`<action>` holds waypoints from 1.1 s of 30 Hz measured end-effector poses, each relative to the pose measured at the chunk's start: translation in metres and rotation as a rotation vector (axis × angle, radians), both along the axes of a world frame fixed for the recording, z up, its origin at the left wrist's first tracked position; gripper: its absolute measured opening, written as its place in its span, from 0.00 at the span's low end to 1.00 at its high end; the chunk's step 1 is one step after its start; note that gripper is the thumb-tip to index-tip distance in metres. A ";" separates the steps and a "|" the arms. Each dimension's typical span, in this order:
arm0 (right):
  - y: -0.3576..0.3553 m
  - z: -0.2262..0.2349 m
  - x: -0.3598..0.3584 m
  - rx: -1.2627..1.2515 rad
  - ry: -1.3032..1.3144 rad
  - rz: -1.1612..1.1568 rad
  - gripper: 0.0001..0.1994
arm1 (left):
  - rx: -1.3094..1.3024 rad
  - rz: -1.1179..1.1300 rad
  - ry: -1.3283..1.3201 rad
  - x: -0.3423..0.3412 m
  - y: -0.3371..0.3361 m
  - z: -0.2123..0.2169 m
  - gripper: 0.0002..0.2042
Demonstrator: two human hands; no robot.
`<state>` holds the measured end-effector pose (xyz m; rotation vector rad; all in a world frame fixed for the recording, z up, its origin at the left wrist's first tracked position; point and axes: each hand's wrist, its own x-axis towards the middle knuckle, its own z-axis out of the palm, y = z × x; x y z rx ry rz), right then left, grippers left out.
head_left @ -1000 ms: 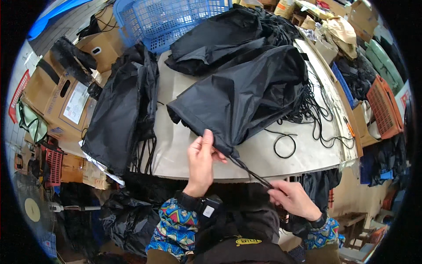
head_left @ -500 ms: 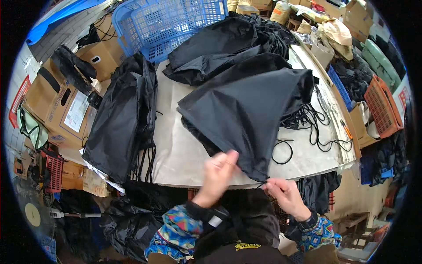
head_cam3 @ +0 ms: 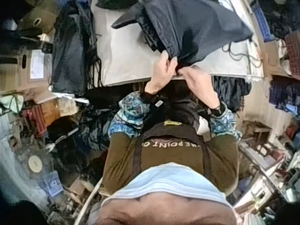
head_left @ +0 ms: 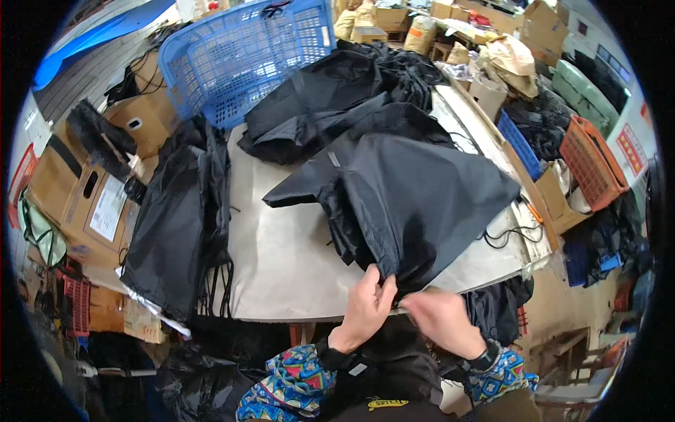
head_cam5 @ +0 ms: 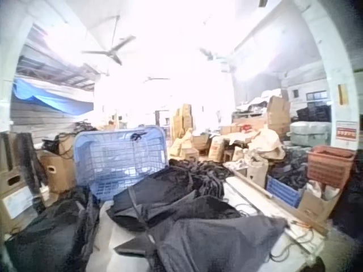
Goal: The person assembles black drawstring bags by threading black cords through the fabric channels using a metal hook tool. They repeatedly pick up a bag, insert the hook into the channel, catch the cord, and pull it through to attach the drawstring. The finished bags are placed on a pile on the table.
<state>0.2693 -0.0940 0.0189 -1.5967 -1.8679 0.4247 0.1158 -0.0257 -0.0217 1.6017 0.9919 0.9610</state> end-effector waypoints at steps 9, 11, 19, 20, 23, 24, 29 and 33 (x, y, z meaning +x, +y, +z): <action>-0.016 0.088 0.034 0.500 0.478 -0.084 0.14 | 0.553 -0.225 0.461 0.024 -0.015 -0.028 0.05; -0.023 0.093 0.045 0.682 0.550 -0.097 0.11 | 0.594 -0.211 0.451 0.020 -0.010 -0.045 0.04; -0.127 0.138 0.137 1.101 -0.392 -0.979 0.05 | 0.093 0.288 0.100 -0.032 0.046 -0.033 0.11; -0.128 0.135 0.133 1.036 -0.548 -1.062 0.04 | 0.105 0.227 0.139 -0.033 0.044 -0.041 0.10; -0.124 0.128 0.122 0.945 -0.586 -1.084 0.05 | -0.028 0.071 0.255 -0.020 0.029 -0.023 0.12; -0.107 0.117 0.117 0.951 -0.351 -0.971 0.05 | 0.132 0.197 0.285 -0.023 0.020 -0.003 0.16; -0.052 0.077 0.067 0.867 0.277 -0.483 0.07 | 0.809 0.118 0.244 0.017 0.000 0.044 0.34; -0.042 0.069 0.038 0.769 0.274 -0.212 0.06 | 0.958 -0.228 0.076 0.063 0.003 0.073 0.25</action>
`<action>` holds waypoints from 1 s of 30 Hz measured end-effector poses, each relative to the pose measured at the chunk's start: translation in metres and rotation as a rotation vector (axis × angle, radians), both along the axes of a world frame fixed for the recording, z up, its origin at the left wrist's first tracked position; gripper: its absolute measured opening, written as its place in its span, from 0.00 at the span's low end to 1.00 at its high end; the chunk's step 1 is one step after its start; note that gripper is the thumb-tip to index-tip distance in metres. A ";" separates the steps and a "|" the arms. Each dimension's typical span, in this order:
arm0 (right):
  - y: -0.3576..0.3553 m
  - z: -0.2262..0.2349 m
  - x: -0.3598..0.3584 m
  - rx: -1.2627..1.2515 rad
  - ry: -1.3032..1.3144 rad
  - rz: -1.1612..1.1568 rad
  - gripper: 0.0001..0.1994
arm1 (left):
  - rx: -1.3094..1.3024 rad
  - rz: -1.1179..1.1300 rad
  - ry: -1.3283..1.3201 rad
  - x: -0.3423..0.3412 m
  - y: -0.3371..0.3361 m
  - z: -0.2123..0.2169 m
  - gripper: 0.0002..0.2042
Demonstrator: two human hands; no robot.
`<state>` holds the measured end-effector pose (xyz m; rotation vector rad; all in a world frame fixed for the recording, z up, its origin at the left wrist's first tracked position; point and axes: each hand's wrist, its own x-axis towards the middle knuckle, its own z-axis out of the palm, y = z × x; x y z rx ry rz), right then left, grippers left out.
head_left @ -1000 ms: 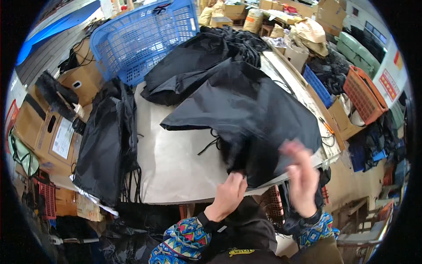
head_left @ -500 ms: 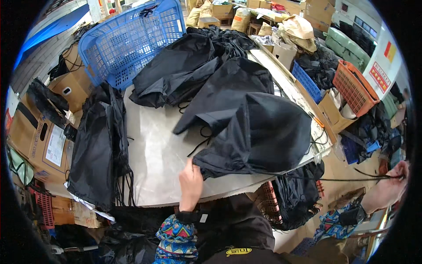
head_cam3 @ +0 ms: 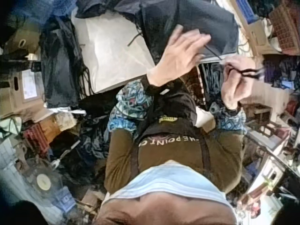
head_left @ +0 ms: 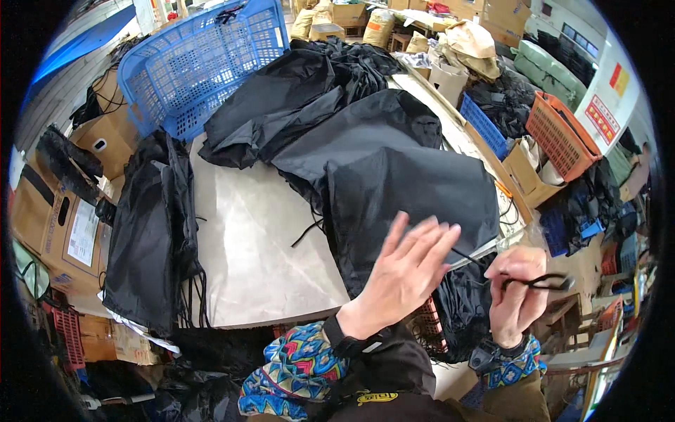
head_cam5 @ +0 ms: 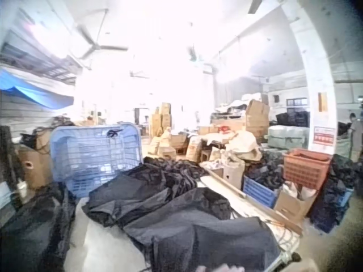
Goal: The person assembles black drawstring bags by threading black cords through the fabric channels using a metal hook tool. They repeatedly pick up a bag, insert the hook into the channel, catch the cord, and pull it through to attach the drawstring. The finished bags are placed on a pile on the table.
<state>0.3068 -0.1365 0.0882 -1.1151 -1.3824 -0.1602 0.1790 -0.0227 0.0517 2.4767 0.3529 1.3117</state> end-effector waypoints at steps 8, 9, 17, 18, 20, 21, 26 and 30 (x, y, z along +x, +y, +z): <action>-0.008 -0.003 0.074 -0.254 -0.556 -0.697 0.13 | -0.233 0.130 -0.138 -0.070 0.025 -0.023 0.04; -0.007 -0.008 0.088 -0.300 -0.580 -0.670 0.14 | -0.238 0.256 -0.092 -0.085 0.027 -0.018 0.02; 0.029 -0.014 0.041 -0.287 -0.599 -0.391 0.15 | -0.005 0.111 0.057 -0.072 0.011 -0.032 0.03; 0.026 -0.014 0.054 -0.281 -0.619 -0.548 0.14 | 0.042 0.126 0.065 -0.077 0.017 -0.034 0.03; 0.021 0.005 0.091 -0.219 -0.749 -0.727 0.12 | 0.056 0.321 0.024 -0.102 0.036 -0.041 0.02; 0.017 0.000 0.104 -0.211 -0.780 -0.700 0.13 | 0.042 0.415 0.043 -0.115 0.042 -0.041 0.02; 0.028 -0.026 0.070 -0.281 -0.746 -0.472 0.17 | 0.091 0.147 0.078 -0.079 0.017 -0.054 0.04; 0.035 -0.008 0.098 -0.113 -0.423 -0.608 0.13 | 0.078 0.107 0.069 -0.084 0.016 -0.050 0.03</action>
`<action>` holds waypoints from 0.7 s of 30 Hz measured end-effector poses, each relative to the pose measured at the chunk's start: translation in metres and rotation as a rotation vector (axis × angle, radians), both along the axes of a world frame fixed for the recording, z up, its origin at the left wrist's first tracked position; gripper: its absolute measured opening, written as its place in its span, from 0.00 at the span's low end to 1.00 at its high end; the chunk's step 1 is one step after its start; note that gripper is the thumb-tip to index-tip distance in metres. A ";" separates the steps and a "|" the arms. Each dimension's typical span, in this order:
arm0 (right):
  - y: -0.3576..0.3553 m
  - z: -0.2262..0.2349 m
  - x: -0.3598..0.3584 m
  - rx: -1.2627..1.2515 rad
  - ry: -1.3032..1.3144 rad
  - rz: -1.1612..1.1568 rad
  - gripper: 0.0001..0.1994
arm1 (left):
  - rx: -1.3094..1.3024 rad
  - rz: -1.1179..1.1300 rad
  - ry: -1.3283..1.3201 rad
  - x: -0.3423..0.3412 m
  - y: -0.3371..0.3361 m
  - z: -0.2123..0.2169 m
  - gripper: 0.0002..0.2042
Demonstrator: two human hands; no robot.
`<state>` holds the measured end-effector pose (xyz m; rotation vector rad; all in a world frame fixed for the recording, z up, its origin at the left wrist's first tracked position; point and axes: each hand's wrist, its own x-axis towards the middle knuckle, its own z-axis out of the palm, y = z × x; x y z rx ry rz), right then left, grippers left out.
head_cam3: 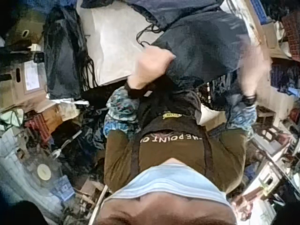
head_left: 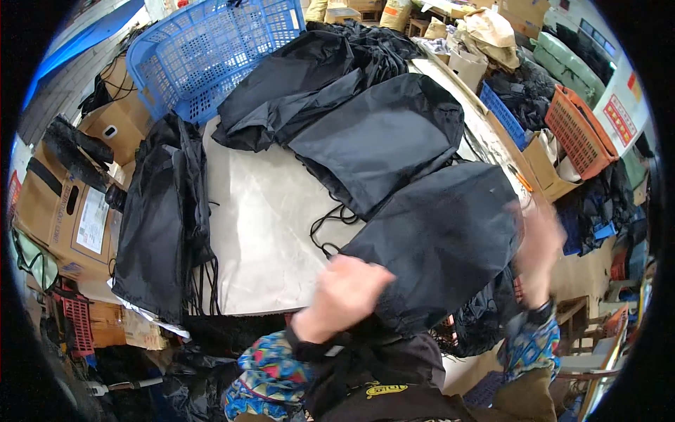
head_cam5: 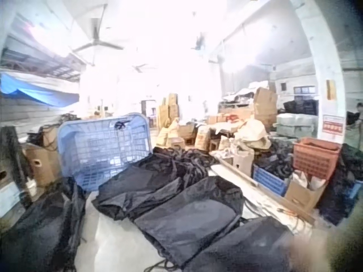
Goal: The person assembles black drawstring bags by threading black cords through the fabric channels using a metal hook tool. They repeatedly pick up a bag, insert the hook into the channel, catch the cord, and pull it through to attach the drawstring. The finished bags are placed on a pile on the table.
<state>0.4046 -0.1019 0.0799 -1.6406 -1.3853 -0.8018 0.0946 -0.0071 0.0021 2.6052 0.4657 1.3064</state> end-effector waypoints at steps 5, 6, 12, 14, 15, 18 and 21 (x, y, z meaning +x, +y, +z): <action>-0.019 -0.020 0.033 0.394 0.958 0.016 0.12 | -0.091 0.378 -0.083 -0.041 0.024 -0.019 0.02; -0.026 -0.018 0.053 0.484 1.008 0.070 0.12 | -0.096 0.433 -0.031 -0.050 0.023 -0.017 0.02; -0.103 -0.044 0.170 0.656 1.068 0.227 0.15 | -0.340 0.738 0.249 -0.087 0.030 -0.034 0.03; -0.078 -0.035 0.121 0.532 1.017 0.121 0.14 | -0.206 0.718 0.352 -0.081 0.021 -0.030 0.13; -0.063 -0.032 0.093 0.472 0.988 0.066 0.13 | -0.139 0.701 0.401 -0.076 0.018 -0.029 0.18; -0.020 -0.038 0.010 -0.042 0.927 0.111 0.10 | 0.041 0.345 0.411 -0.028 0.018 -0.020 0.22; 0.003 -0.042 -0.083 -0.441 0.396 0.324 0.10 | -0.312 0.280 0.514 -0.021 0.026 -0.044 0.24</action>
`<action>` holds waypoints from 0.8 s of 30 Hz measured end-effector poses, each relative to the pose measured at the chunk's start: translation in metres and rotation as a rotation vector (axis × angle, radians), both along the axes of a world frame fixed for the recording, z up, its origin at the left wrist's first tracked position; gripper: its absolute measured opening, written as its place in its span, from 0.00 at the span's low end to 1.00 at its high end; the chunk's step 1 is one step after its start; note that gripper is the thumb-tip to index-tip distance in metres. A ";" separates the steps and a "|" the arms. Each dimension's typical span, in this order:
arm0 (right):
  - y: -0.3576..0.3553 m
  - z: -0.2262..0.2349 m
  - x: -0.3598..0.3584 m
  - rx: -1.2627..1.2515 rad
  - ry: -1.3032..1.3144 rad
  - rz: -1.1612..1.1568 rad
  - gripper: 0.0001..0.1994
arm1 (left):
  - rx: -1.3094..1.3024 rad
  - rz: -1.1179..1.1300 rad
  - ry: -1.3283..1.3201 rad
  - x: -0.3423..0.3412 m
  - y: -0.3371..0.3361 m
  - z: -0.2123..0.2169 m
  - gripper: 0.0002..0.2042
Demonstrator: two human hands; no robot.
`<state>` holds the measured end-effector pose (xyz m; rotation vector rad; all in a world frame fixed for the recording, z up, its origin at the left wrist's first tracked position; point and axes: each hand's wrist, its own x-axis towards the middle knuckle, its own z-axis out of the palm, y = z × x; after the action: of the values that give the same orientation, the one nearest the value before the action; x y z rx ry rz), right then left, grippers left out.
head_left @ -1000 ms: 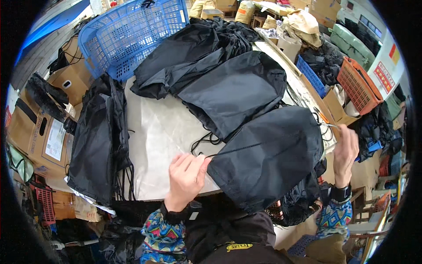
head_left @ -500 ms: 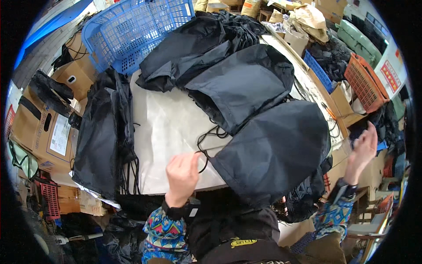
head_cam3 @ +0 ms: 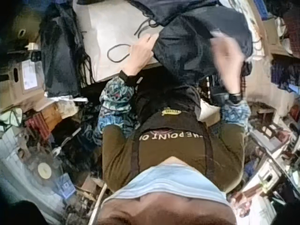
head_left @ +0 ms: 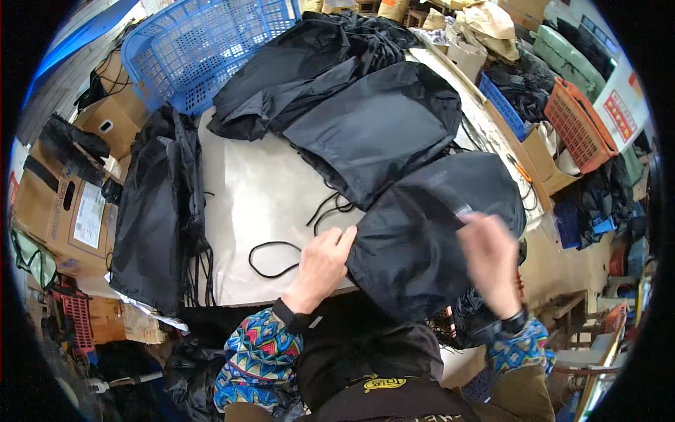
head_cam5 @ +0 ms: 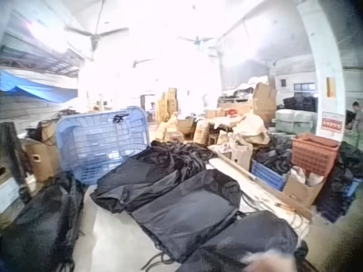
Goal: The person assembles black drawstring bags by threading black cords through the fabric channels using a metal hook tool. They repeatedly pick up a bag, insert the hook into the channel, catch the cord, and pull it through to attach the drawstring. The finished bags are placed on a pile on the table.
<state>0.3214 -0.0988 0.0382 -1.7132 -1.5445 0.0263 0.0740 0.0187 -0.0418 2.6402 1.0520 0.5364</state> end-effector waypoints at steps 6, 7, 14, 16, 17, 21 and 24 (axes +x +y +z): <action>-0.006 -0.035 -0.084 -0.218 -0.289 0.283 0.45 | 0.096 0.228 -0.374 0.020 -0.003 0.017 0.23; -0.007 -0.041 -0.088 -0.217 -0.265 0.282 0.46 | 0.047 0.240 -0.412 0.017 -0.003 0.021 0.24; 0.018 -0.065 -0.045 -0.277 -0.407 0.007 0.30 | 0.389 0.920 -0.544 -0.090 0.034 0.054 0.14; 0.029 -0.073 -0.023 -0.370 -0.405 -0.040 0.25 | 0.404 0.887 -0.444 -0.111 0.036 0.032 0.14; 0.034 -0.070 -0.027 -0.302 -0.356 -0.021 0.24 | 0.245 0.805 -0.458 -0.098 0.028 0.032 0.14; 0.029 -0.038 -0.068 -0.169 -0.233 0.136 0.28 | -0.147 0.581 -0.218 -0.043 0.000 0.012 0.15; 0.010 -0.045 -0.087 -0.144 -0.323 0.280 0.36 | -0.108 0.575 -0.193 -0.022 -0.001 0.025 0.13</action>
<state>0.2341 -0.0892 -0.0069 -1.6557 -2.0588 0.0038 0.0524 0.0177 -0.0173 2.1183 1.7199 0.7969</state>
